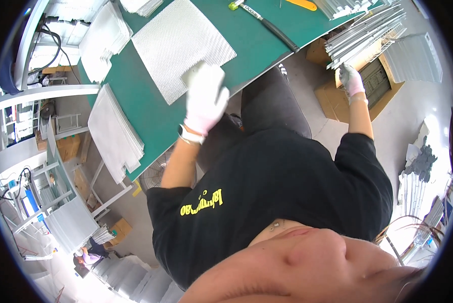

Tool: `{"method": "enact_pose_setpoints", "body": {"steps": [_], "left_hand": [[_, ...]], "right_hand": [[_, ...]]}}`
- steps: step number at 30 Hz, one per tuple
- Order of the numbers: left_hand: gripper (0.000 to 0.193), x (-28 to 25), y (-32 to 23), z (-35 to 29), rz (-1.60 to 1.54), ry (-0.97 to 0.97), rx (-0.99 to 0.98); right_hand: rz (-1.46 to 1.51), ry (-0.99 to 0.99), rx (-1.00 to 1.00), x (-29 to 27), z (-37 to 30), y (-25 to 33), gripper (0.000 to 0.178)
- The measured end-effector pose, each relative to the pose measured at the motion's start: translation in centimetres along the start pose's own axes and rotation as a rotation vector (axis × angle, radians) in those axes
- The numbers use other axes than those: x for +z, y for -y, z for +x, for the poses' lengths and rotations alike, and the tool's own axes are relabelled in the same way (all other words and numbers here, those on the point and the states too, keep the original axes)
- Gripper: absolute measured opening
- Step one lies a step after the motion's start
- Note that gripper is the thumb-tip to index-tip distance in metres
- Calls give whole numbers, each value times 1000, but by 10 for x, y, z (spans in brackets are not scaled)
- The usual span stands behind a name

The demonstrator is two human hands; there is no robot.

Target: Assembling a metal frame and brackets onto a mesh air filter using an electric screwdriver.

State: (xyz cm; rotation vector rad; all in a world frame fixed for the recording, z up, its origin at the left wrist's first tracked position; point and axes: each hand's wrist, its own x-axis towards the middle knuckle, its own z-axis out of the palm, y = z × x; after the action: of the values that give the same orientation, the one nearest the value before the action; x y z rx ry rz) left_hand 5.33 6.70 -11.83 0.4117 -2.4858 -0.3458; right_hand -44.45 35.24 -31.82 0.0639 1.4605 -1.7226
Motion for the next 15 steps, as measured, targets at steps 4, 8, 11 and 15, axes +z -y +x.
{"method": "enact_pose_setpoints", "body": {"steps": [4, 8, 11, 15], "left_hand": [[34, 40, -63, -56, -799, 442, -369], [30, 128, -83, -55, -1205, 190, -672], [31, 110, -90, -23, -1278, 138, -642], [32, 62, -71, 4, -1184, -48, -544]], "right_hand": [[158, 571, 34, 129, -101, -8, 36], [-143, 845, 175, 276, -229, -26, 42], [-342, 1083, 240, 327, -264, -51, 44], [-133, 1595, 456, 330, -242, -46, 43]]}}
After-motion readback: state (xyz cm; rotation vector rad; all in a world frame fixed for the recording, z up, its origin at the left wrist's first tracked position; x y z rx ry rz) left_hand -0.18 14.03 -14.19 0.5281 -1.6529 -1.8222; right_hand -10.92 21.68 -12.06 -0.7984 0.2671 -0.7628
